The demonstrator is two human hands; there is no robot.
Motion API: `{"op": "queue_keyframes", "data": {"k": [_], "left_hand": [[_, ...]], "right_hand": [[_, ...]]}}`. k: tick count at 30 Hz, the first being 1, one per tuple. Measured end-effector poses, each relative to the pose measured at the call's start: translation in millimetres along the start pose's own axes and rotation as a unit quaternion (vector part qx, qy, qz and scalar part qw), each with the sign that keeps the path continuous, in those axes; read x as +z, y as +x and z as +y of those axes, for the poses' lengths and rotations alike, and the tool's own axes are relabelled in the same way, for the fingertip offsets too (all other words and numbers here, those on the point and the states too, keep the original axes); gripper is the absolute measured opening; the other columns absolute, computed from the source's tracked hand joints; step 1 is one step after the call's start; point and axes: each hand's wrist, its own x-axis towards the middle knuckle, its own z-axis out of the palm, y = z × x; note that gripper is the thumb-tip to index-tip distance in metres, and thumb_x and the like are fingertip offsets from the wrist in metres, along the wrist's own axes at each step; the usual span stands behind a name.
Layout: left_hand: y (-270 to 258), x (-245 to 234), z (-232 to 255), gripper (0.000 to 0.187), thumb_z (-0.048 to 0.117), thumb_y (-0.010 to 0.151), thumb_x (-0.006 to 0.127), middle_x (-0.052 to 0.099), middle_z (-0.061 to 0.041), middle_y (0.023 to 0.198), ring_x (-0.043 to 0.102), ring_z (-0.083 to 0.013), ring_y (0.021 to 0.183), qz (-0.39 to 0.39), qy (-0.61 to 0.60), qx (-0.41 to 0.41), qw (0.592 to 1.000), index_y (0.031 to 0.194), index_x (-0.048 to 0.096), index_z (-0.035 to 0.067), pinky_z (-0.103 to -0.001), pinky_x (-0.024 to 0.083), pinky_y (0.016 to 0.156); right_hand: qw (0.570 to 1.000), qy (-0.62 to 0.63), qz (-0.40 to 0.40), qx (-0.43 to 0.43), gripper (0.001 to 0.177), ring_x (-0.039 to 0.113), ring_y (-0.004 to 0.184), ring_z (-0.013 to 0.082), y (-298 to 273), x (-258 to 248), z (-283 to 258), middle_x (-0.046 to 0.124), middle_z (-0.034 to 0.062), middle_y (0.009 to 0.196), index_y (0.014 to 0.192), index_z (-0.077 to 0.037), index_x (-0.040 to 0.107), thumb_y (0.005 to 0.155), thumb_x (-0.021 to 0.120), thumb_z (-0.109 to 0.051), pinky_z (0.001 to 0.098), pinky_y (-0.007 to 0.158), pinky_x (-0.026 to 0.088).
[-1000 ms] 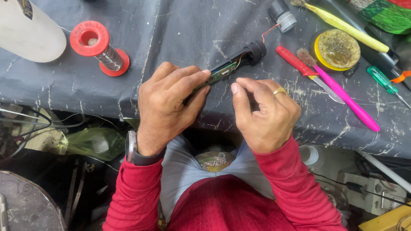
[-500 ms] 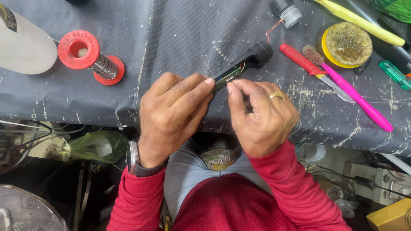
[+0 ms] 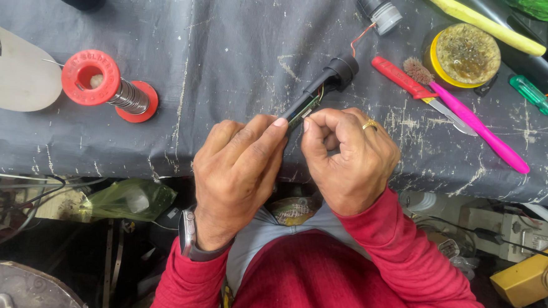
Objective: The person solders a circuit board, applies liquid from a bottle, and scrubs the board with a brush. They then insert a battery into a black cylindrical housing, reassemble the device, and use a soldering iron on the wires.
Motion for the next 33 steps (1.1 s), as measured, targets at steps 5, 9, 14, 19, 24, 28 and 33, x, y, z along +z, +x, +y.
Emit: {"op": "queue_keyframes", "data": {"k": [5, 9, 14, 19, 24, 28, 33], "left_hand": [[-0.9, -1.1, 1.1, 0.037, -0.005, 0.093, 0.082, 0.072, -0.008, 0.116, 0.062, -0.0228, 0.087, 0.007, -0.014, -0.017, 1.0, 0.125, 0.066, 0.001, -0.032, 0.052, 0.074], [-0.6, -0.5, 0.7, 0.037, -0.005, 0.092, 0.082, 0.072, -0.008, 0.117, 0.062, -0.0228, 0.087, 0.004, -0.014, -0.013, 1.0, 0.125, 0.066, 0.002, -0.032, 0.052, 0.074], [0.2, -0.6, -0.7, 0.038, -0.006, 0.091, 0.083, 0.072, -0.009, 0.117, 0.061, -0.0224, 0.084, -0.003, -0.021, -0.006, 1.0, 0.125, 0.066, 0.001, -0.033, 0.05, 0.075], [-0.3, 1.5, -2.2, 0.037, -0.007, 0.092, 0.083, 0.072, -0.009, 0.118, 0.059, -0.0215, 0.081, 0.0, -0.018, 0.001, 1.0, 0.124, 0.066, 0.0, -0.031, 0.048, 0.07], [-1.9, 2.0, -3.1, 0.037, -0.007, 0.092, 0.083, 0.072, -0.01, 0.118, 0.06, -0.0218, 0.082, 0.003, -0.011, 0.008, 1.0, 0.124, 0.065, 0.0, -0.032, 0.048, 0.071], [-1.8, 2.1, -3.3, 0.038, -0.007, 0.092, 0.083, 0.071, -0.01, 0.119, 0.06, -0.0216, 0.083, 0.008, -0.015, 0.009, 1.0, 0.125, 0.065, 0.0, -0.032, 0.048, 0.071], [-2.9, 2.4, -3.6, 0.038, -0.007, 0.092, 0.083, 0.071, -0.011, 0.119, 0.06, -0.0219, 0.082, 0.011, -0.013, 0.013, 1.0, 0.125, 0.065, 0.0, -0.032, 0.047, 0.07]], "right_hand": [[0.999, 0.004, 0.03, -0.021, 0.013, 0.068, 0.072, 0.0185, -2.2, -0.7, -2.8, 0.069, 0.0058, 0.088, 0.104, -0.004, 0.067, 0.099, 0.078, -0.001, 0.0294, 0.063, 0.053], [0.999, -0.004, 0.039, -0.033, 0.013, 0.068, 0.074, 0.0204, -3.4, -1.7, -2.1, 0.069, 0.0061, 0.089, 0.106, -0.004, 0.067, 0.099, 0.078, -0.001, 0.031, 0.066, 0.053], [0.998, -0.032, 0.039, -0.04, 0.011, 0.068, 0.075, 0.0211, -2.7, -0.7, -1.5, 0.069, 0.0051, 0.088, 0.103, -0.005, 0.068, 0.098, 0.078, -0.003, 0.0323, 0.066, 0.052], [0.998, -0.029, 0.025, -0.051, 0.012, 0.066, 0.074, 0.0218, -1.8, -1.3, 1.9, 0.068, 0.0066, 0.092, 0.107, -0.005, 0.066, 0.101, 0.076, -0.002, 0.0329, 0.068, 0.051], [1.0, -0.016, 0.003, -0.025, 0.012, 0.063, 0.071, 0.022, -0.5, -2.7, 1.5, 0.065, 0.0067, 0.085, 0.101, -0.005, 0.067, 0.096, 0.078, -0.001, 0.035, 0.067, 0.049], [0.999, -0.003, 0.019, -0.032, 0.013, 0.065, 0.07, 0.0191, -0.4, -2.8, -1.1, 0.067, 0.0056, 0.084, 0.102, -0.004, 0.067, 0.097, 0.078, 0.0, 0.0314, 0.064, 0.05], [0.999, -0.002, 0.043, -0.031, 0.014, 0.067, 0.07, 0.0182, -3.4, -0.2, -1.4, 0.067, 0.0042, 0.083, 0.105, -0.005, 0.067, 0.099, 0.079, -0.002, 0.0306, 0.065, 0.052]]}}
